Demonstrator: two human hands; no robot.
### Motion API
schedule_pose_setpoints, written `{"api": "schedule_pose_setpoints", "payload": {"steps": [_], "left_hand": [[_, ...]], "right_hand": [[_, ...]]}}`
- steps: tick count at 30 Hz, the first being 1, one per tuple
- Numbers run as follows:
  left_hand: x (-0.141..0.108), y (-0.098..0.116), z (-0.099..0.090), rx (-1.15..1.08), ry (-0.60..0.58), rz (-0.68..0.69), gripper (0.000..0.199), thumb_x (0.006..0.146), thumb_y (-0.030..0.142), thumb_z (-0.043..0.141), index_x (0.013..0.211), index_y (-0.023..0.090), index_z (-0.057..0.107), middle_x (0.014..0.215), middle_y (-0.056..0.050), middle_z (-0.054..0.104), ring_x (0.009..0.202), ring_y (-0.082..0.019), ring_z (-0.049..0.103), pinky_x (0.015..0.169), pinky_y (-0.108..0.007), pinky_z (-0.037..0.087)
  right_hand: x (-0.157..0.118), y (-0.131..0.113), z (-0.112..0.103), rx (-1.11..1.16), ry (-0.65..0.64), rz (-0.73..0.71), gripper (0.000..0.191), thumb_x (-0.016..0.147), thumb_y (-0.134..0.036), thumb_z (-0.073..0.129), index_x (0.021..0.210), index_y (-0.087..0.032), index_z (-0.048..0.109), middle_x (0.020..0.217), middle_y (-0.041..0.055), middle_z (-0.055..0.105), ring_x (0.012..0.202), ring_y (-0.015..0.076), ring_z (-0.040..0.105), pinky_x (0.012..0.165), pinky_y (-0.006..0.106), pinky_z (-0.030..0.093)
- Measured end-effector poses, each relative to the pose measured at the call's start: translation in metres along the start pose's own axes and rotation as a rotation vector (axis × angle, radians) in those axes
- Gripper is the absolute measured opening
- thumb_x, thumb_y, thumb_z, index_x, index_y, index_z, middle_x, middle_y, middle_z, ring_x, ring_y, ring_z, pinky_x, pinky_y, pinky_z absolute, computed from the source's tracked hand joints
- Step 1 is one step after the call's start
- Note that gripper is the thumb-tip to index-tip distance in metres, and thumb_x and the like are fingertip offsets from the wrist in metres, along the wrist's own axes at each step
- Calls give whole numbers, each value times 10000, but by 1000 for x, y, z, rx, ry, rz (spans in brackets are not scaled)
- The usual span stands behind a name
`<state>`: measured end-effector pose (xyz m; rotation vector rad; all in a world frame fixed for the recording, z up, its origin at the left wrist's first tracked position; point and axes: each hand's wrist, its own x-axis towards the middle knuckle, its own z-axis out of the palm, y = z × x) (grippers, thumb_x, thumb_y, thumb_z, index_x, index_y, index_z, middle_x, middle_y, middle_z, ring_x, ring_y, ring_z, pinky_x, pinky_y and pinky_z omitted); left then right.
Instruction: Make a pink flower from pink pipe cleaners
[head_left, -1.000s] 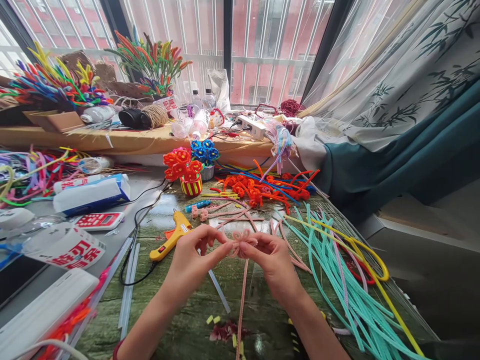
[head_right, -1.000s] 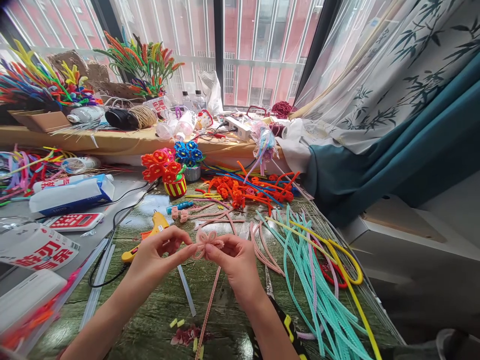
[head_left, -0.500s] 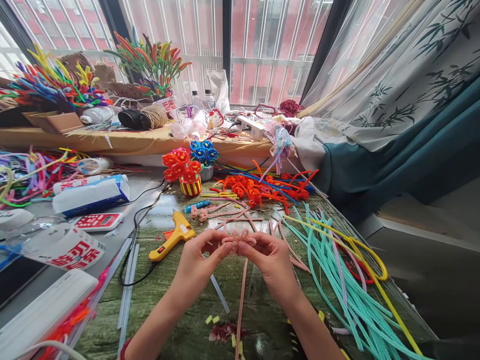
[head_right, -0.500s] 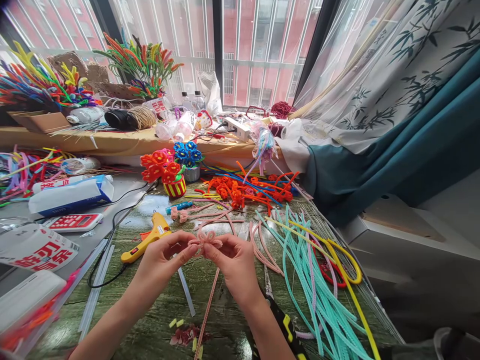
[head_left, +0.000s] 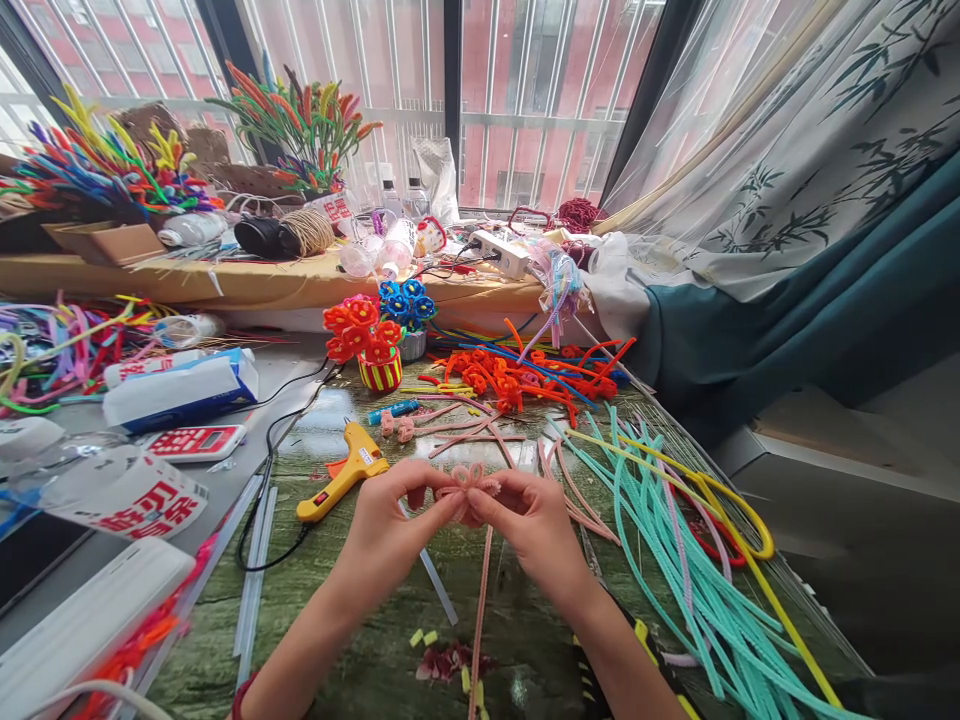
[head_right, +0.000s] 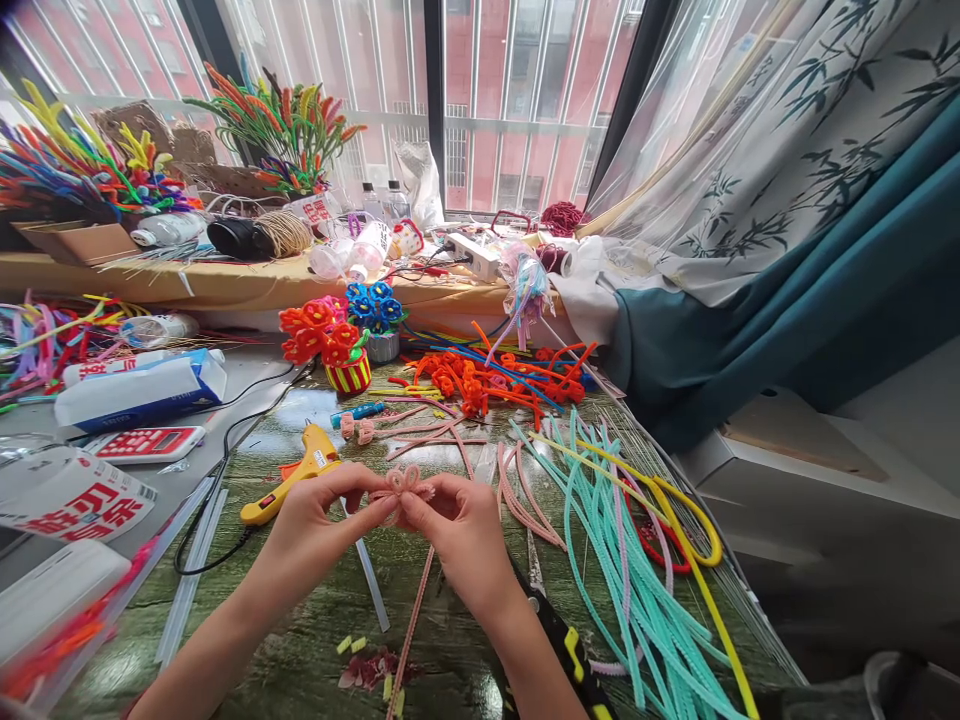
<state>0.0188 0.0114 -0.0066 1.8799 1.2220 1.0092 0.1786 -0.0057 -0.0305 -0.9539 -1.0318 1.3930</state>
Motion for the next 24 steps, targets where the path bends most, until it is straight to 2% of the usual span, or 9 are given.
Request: {"api": "schedule_pose_setpoints", "payload": {"steps": [3, 8, 10, 15, 24], "left_hand": [[1, 1, -5, 21, -17, 4, 172, 772, 338, 700, 714, 183, 750, 648, -18, 696, 573, -129, 492, 533, -228, 364], [5, 5, -9, -94, -122, -141, 229, 766, 379, 686, 722, 167, 759, 661, -39, 729, 575, -145, 569, 503, -217, 385], [5, 6, -8, -111, -113, -154, 238, 756, 380, 692, 693, 157, 747, 645, -41, 723, 572, -146, 573, 505, -216, 391], [5, 3, -5, -37, -86, -130, 261, 753, 374, 676, 656, 138, 731, 591, -28, 680, 517, -111, 470, 479, -214, 324], [1, -2, -5, 17, -107, -146, 257, 755, 366, 670, 681, 128, 732, 591, -19, 654, 533, -99, 405, 487, -206, 300]], "right_hand": [[1, 1, -3, 21, -30, 37, 229, 701, -381, 780, 722, -160, 727, 665, 27, 716, 616, 169, 664, 639, 295, 545], [1, 1, -4, 6, -29, 35, 249, 708, -391, 774, 759, -150, 742, 696, 50, 728, 641, 180, 667, 632, 295, 536], [1, 1, -4, -1, -28, 31, 256, 696, -396, 781, 762, -150, 749, 709, 55, 731, 642, 185, 665, 633, 302, 536], [2, 4, -5, -5, -31, 29, 253, 636, -384, 825, 723, -156, 756, 680, 41, 717, 625, 180, 647, 626, 295, 525], [2, 2, -4, -13, -12, 33, 253, 550, -346, 871, 608, -142, 734, 608, 24, 682, 600, 162, 608, 594, 267, 513]]}}
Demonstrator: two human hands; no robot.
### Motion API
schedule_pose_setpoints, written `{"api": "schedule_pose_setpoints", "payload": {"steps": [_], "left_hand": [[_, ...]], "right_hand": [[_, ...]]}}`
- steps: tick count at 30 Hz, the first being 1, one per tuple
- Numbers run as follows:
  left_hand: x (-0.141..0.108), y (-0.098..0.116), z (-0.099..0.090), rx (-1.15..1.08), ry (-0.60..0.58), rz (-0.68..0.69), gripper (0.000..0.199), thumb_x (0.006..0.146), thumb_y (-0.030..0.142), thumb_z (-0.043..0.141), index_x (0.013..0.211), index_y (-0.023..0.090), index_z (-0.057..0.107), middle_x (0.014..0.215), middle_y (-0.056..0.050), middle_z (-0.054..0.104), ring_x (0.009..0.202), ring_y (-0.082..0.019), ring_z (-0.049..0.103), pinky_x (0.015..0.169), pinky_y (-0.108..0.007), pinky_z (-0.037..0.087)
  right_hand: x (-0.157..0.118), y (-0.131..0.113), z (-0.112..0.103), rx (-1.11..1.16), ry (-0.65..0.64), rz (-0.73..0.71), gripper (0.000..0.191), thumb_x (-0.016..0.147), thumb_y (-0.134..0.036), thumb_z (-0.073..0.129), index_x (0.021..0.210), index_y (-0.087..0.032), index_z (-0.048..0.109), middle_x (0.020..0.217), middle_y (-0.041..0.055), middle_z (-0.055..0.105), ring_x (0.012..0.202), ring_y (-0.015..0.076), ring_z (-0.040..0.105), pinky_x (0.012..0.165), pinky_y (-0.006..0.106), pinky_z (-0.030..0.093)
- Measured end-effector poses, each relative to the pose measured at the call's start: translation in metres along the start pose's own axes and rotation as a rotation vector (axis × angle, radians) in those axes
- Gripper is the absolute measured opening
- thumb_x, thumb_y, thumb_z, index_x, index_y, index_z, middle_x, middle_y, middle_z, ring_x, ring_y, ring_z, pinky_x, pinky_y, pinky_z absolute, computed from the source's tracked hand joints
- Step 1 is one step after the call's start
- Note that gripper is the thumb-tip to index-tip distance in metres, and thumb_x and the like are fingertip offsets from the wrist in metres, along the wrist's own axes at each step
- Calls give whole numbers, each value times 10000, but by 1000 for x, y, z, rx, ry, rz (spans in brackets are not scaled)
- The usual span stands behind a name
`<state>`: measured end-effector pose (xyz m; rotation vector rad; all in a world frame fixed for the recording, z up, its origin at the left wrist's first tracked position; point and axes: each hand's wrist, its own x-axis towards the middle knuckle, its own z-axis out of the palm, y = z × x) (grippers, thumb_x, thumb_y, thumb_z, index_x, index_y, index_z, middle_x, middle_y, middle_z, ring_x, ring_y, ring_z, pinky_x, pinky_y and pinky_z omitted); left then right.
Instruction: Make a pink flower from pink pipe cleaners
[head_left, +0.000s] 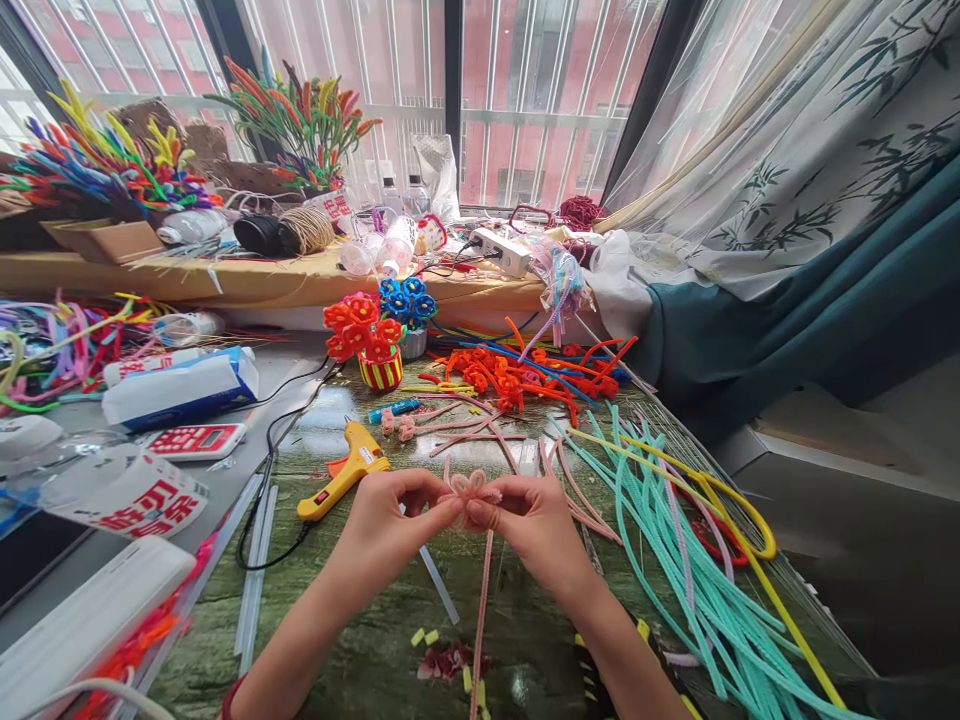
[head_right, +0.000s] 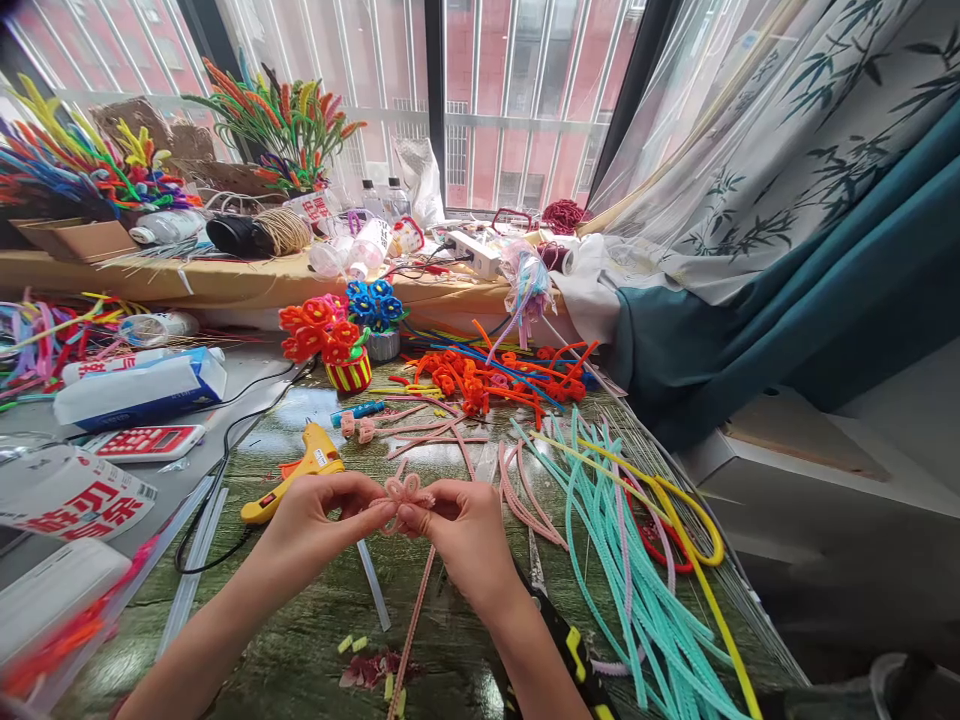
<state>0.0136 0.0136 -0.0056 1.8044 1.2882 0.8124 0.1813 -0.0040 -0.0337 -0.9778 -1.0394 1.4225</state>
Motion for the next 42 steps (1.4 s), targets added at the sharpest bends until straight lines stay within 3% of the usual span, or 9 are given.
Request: {"api": "schedule_pose_setpoints", "payload": {"steps": [12, 20, 29, 37, 42], "left_hand": [[3, -1, 0, 29, -10, 42, 219, 776, 340, 669, 714, 143, 742, 634, -20, 690, 552, -104, 427, 508, -212, 323], [2, 0, -5, -67, -78, 111, 174, 807, 316, 670, 792, 158, 741, 725, -30, 722, 657, -145, 573, 591, -232, 416], [-2, 5, -9, 82, -63, 439, 104, 841, 191, 638, 779, 141, 704, 687, -26, 645, 615, -119, 547, 570, -223, 425], [-4, 6, -9, 201, -70, 627, 107, 860, 105, 600, 779, 152, 651, 712, -21, 634, 669, -122, 553, 600, -224, 420], [-11, 14, -12, 328, -79, 874, 190, 919, 104, 484, 872, 162, 658, 699, -39, 636, 621, -133, 510, 574, -255, 428]], "right_hand": [[0, -1, -1, -15, -47, 28, 235, 581, -335, 854, 621, -131, 746, 604, 31, 682, 603, 151, 604, 596, 252, 485], [0, -5, -2, 72, -83, 83, 208, 658, -319, 806, 627, -126, 736, 622, 46, 711, 579, 140, 639, 599, 252, 518], [-1, -6, -11, 67, -184, 167, 211, 685, -310, 790, 613, -126, 716, 581, 23, 695, 484, 111, 610, 501, 215, 474], [-2, -9, -11, 67, -239, 170, 257, 696, -273, 760, 532, -117, 638, 518, 1, 645, 430, 80, 564, 409, 168, 384], [-4, -8, -8, 167, -271, 343, 283, 641, -258, 741, 459, -123, 571, 425, -13, 591, 318, 52, 485, 304, 136, 289]]}}
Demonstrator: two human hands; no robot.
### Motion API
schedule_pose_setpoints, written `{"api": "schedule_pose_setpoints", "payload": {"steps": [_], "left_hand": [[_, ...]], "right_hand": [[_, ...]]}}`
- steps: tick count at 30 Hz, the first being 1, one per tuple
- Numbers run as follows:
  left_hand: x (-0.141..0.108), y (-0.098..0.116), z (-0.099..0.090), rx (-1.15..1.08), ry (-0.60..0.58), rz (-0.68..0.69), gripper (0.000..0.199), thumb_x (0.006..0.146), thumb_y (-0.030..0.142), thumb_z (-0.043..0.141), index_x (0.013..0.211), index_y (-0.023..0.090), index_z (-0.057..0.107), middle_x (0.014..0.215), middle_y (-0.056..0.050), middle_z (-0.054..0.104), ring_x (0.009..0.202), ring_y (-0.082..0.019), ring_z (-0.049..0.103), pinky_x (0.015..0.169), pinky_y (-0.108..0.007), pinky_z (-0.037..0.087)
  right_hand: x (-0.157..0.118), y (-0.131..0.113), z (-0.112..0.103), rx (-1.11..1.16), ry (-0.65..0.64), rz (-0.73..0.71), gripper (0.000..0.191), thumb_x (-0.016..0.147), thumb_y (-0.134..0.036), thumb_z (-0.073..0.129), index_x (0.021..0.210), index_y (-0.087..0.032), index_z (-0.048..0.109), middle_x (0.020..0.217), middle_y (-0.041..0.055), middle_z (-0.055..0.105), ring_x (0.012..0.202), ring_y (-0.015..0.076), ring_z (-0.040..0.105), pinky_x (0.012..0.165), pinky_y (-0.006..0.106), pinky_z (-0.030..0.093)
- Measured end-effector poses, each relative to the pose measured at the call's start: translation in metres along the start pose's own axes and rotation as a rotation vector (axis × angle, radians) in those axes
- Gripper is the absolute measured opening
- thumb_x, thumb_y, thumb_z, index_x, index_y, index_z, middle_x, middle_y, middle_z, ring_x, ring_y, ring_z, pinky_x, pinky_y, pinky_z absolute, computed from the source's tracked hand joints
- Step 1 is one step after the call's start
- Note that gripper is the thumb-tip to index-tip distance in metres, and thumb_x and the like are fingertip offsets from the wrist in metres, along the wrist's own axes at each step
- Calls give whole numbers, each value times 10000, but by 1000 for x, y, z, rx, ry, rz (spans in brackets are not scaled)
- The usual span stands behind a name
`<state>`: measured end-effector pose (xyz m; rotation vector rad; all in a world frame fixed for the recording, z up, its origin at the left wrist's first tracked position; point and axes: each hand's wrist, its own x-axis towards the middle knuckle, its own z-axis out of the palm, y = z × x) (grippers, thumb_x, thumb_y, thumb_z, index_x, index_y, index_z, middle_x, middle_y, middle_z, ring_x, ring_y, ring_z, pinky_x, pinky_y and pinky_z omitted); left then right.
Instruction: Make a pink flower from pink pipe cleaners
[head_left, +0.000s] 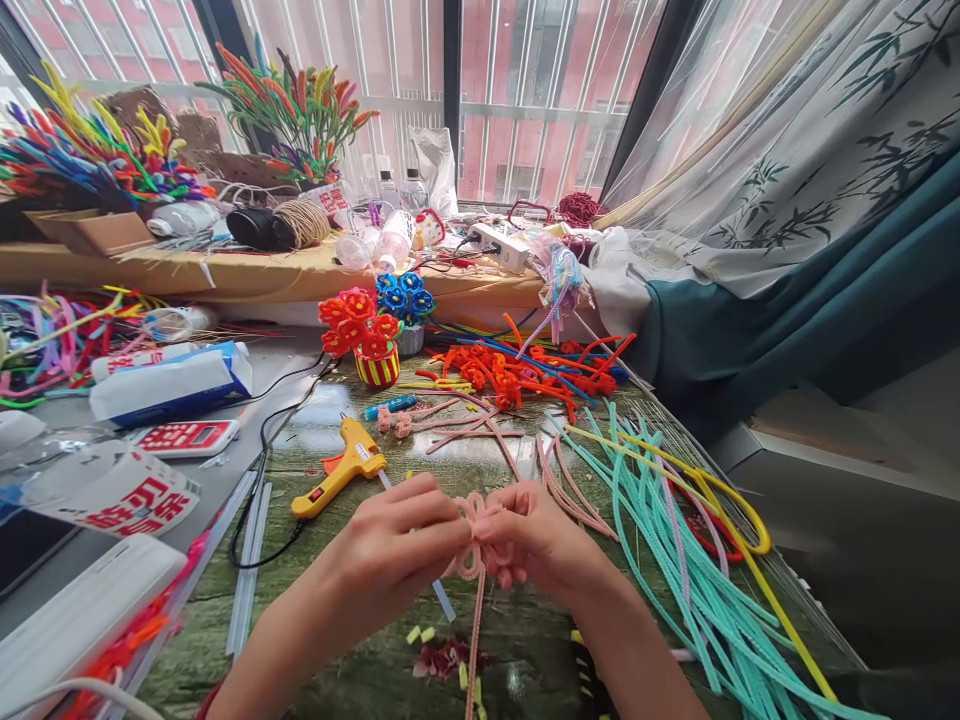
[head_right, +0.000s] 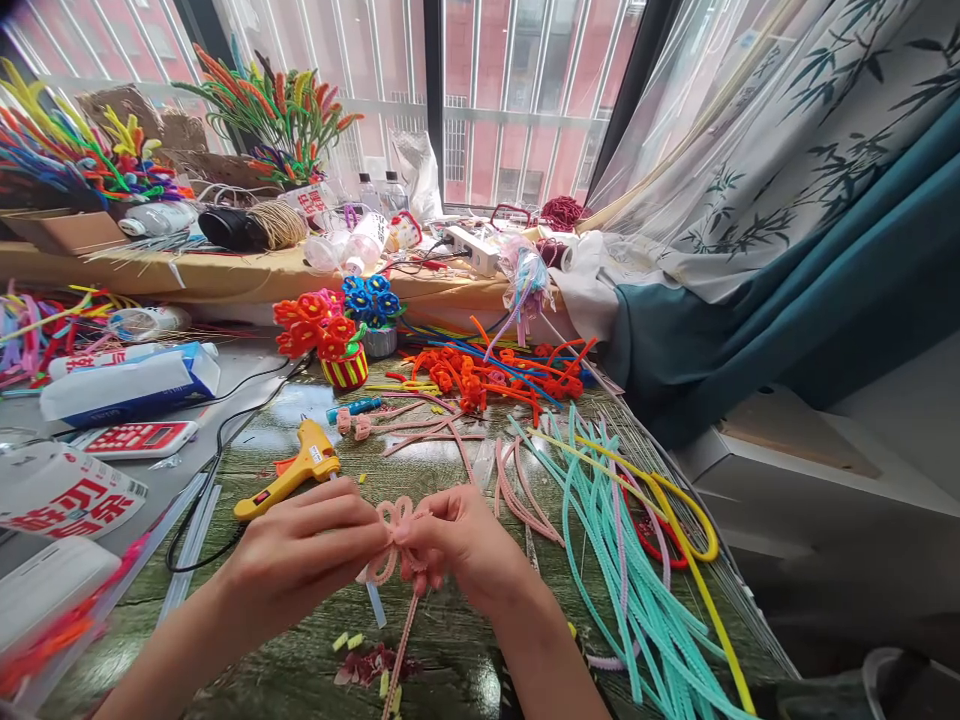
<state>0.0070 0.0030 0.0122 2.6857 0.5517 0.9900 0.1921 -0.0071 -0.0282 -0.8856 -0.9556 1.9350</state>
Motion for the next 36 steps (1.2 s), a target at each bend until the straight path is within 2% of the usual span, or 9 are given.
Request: {"api": "schedule_pose_setpoints", "payload": {"steps": [6, 10, 12, 14, 16, 19, 23, 30, 36], "left_hand": [[-7, 16, -4, 220, -54, 218, 293, 938, 110, 419, 1119, 191, 634, 874, -48, 723, 756, -166, 649, 666, -268, 546], [-14, 15, 1, 295, -14, 232, 381, 933, 61, 410, 1224, 230, 589, 1015, -24, 723, 867, -130, 660, 803, -210, 536], [-13, 12, 4, 327, 146, 63, 349, 937, 92, 431, 1218, 217, 597, 998, -55, 717, 895, -173, 645, 862, -300, 507], [-8, 9, 6, 279, 266, -53, 323, 893, 59, 499, 1120, 239, 643, 941, -47, 699, 851, -172, 627, 803, -301, 498], [-2, 6, 7, 158, 328, -294, 191, 869, 103, 568, 996, 207, 664, 892, -40, 686, 796, -161, 619, 739, -273, 489], [5, 3, 7, -135, 223, -572, 151, 895, 261, 561, 839, 172, 669, 774, -26, 675, 701, -150, 602, 639, -243, 470], [6, 0, 12, -468, 135, -758, 246, 859, 378, 602, 840, 150, 693, 773, -40, 685, 737, -175, 615, 639, -247, 471], [3, -4, 23, -593, 201, -860, 237, 803, 359, 677, 864, 133, 708, 807, -62, 705, 767, -194, 636, 687, -271, 494], [4, -3, 19, -455, 230, -728, 136, 800, 281, 685, 802, 151, 726, 800, -52, 702, 757, -177, 624, 685, -265, 484]], "right_hand": [[-3, -3, 0, 189, -91, 201, 227, 581, -223, 660, 400, -145, 547, 332, -51, 491, 233, 22, 354, 234, 130, 189], [-5, -6, 1, 149, -72, 63, 253, 617, -237, 711, 435, -146, 560, 372, -38, 532, 261, 46, 416, 248, 144, 227], [-4, -7, 0, 89, -12, -92, 235, 648, -252, 746, 499, -137, 606, 443, -20, 588, 324, 61, 486, 296, 149, 304], [-3, -8, 0, 32, 51, -233, 220, 688, -276, 758, 563, -136, 644, 518, -5, 627, 414, 73, 538, 369, 157, 377], [-1, -8, -1, -12, 109, -330, 215, 709, -300, 765, 602, -144, 665, 566, 2, 645, 484, 86, 555, 427, 173, 415], [0, -8, 0, -93, 174, -393, 219, 709, -333, 772, 624, -154, 682, 572, -3, 629, 495, 95, 526, 444, 198, 412], [0, -6, 2, -220, 207, -422, 244, 701, -374, 775, 646, -149, 698, 611, -5, 589, 531, 100, 482, 479, 219, 400], [2, 0, 2, -422, 252, -499, 287, 730, -401, 753, 627, -151, 656, 659, 18, 594, 606, 134, 490, 538, 247, 385], [0, -4, 3, -386, 169, -391, 369, 721, -475, 734, 583, -151, 625, 586, 0, 541, 568, 124, 455, 522, 247, 350]]}}
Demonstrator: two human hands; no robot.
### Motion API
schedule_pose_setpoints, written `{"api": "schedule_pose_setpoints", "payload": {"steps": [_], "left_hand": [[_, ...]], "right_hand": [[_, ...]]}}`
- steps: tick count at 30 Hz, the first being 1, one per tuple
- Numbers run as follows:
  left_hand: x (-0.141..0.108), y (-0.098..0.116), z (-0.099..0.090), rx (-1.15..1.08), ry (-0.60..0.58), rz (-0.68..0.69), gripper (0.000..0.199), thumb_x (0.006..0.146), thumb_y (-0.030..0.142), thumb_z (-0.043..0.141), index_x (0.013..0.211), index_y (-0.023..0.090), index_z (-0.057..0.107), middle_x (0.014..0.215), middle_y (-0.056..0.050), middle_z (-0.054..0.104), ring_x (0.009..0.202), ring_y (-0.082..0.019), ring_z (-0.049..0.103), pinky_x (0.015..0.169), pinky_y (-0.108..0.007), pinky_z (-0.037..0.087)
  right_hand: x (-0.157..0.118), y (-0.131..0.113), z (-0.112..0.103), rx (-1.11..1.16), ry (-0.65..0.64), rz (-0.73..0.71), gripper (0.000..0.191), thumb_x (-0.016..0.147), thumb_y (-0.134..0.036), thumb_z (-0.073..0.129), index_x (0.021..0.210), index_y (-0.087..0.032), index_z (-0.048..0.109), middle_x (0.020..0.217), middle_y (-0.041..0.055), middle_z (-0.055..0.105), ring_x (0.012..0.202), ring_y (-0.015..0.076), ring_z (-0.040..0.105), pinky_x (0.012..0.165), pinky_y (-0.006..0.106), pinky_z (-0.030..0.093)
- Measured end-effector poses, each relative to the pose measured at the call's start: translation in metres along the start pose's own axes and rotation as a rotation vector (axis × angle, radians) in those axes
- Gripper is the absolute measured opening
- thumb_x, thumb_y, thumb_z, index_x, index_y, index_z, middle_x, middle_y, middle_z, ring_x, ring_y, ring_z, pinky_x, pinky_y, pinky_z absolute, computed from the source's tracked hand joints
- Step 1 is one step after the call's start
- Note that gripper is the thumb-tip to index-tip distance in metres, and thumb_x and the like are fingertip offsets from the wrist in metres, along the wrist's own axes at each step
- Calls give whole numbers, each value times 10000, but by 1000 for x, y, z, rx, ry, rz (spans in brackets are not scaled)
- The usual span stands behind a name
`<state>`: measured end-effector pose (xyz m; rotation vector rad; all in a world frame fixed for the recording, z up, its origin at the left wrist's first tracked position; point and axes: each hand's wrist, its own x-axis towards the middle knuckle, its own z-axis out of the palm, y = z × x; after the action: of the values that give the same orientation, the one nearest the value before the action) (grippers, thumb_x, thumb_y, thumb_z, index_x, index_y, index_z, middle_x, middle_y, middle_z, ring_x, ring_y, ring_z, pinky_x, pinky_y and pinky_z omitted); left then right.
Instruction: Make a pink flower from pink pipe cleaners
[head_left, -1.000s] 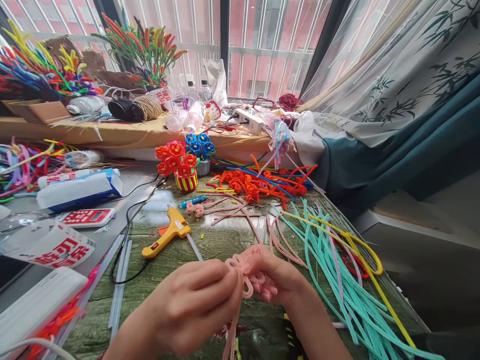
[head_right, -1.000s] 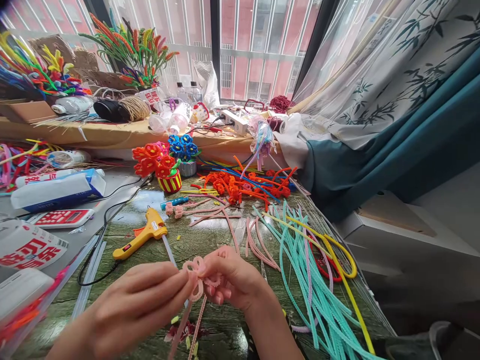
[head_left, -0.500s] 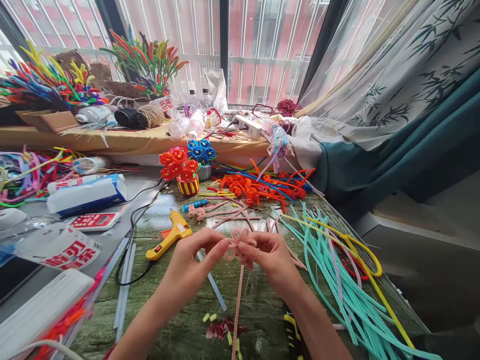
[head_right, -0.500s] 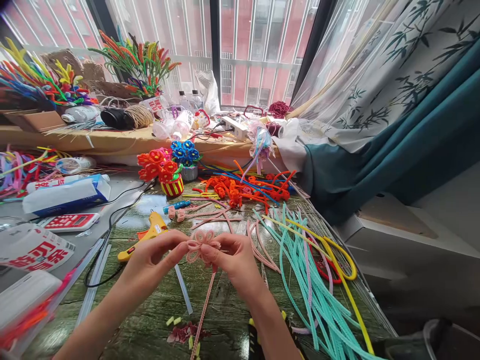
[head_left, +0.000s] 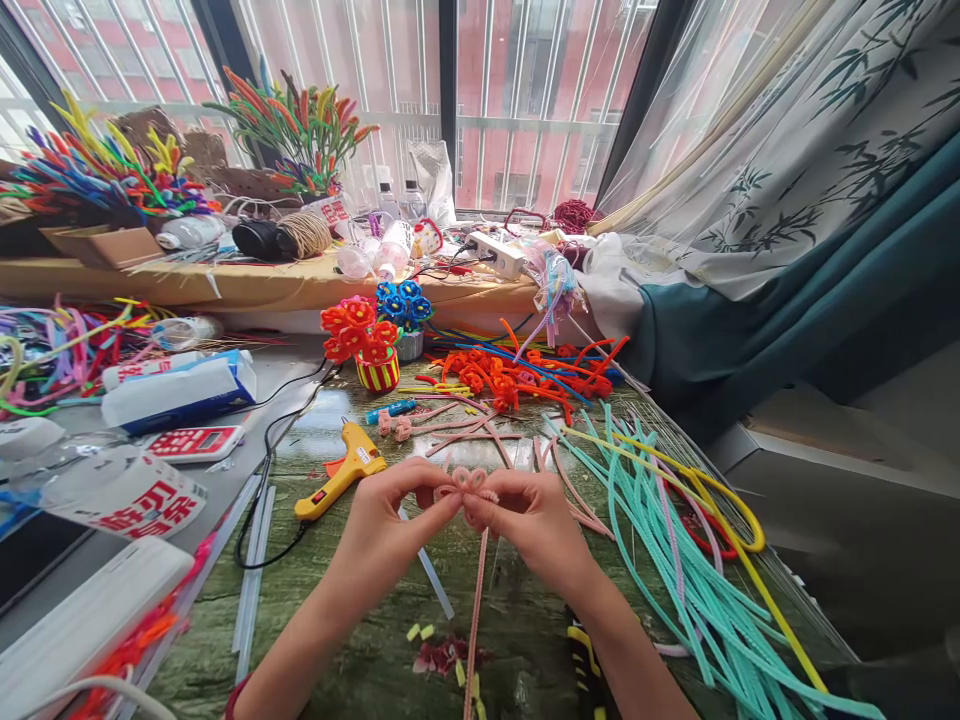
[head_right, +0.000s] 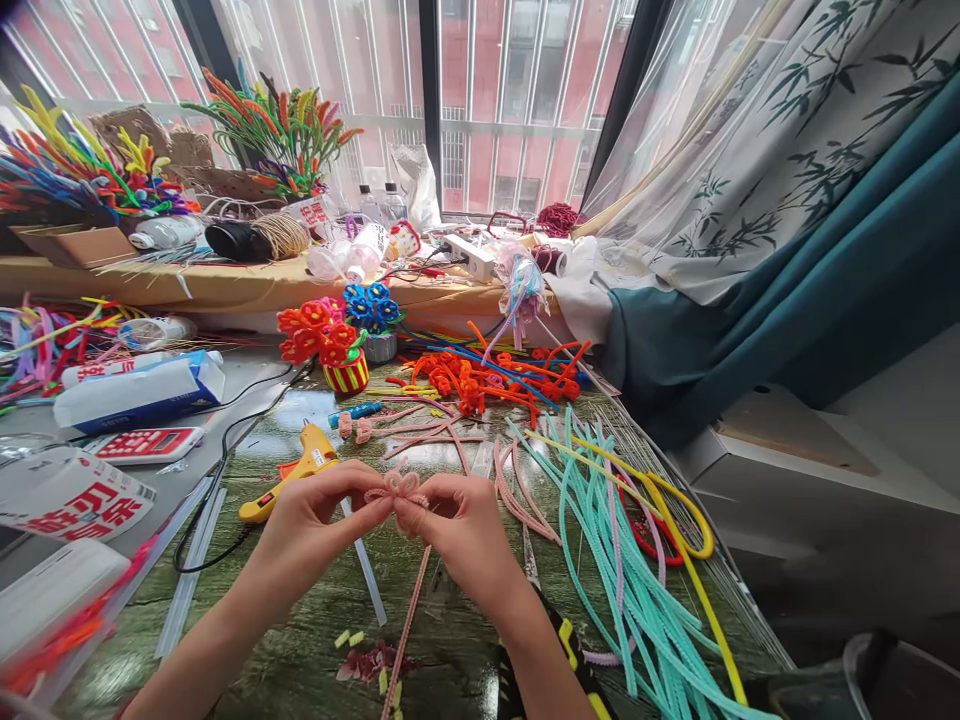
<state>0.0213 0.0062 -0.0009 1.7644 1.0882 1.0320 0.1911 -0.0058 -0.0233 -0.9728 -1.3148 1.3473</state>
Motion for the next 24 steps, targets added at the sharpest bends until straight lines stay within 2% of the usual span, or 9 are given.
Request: {"api": "schedule_pose_setpoints", "payload": {"steps": [7, 14, 21, 24], "left_hand": [[1, 10, -15, 118, -143, 119, 104, 783, 221, 697, 706, 177, 749, 687, -28, 679, 646, -138, 591, 582, -228, 440], [0, 13, -20, 193, -202, 148, 129, 785, 248, 694, 693, 192, 765, 599, -15, 633, 526, -103, 468, 488, -218, 353], [1, 16, -22, 148, -279, 115, 159, 801, 288, 685, 712, 193, 775, 577, -7, 579, 479, -84, 400, 440, -223, 278], [0, 17, -24, 175, -294, 162, 146, 812, 281, 682, 730, 204, 776, 563, -1, 568, 483, -88, 408, 441, -224, 278]], "right_hand": [[-2, -5, 0, 141, -148, 113, 339, 701, -438, 755, 580, -143, 641, 588, 11, 607, 559, 120, 512, 539, 243, 396], [-4, -6, -4, 127, -188, 169, 343, 691, -429, 767, 564, -137, 640, 557, 4, 617, 492, 96, 494, 449, 215, 322], [-7, -10, -5, 183, -225, 192, 346, 679, -401, 781, 545, -151, 581, 524, -19, 580, 505, 100, 500, 468, 221, 323], [-6, -9, -5, 190, -234, 218, 318, 676, -375, 783, 550, -151, 595, 515, -23, 571, 501, 98, 485, 475, 222, 330]]}}
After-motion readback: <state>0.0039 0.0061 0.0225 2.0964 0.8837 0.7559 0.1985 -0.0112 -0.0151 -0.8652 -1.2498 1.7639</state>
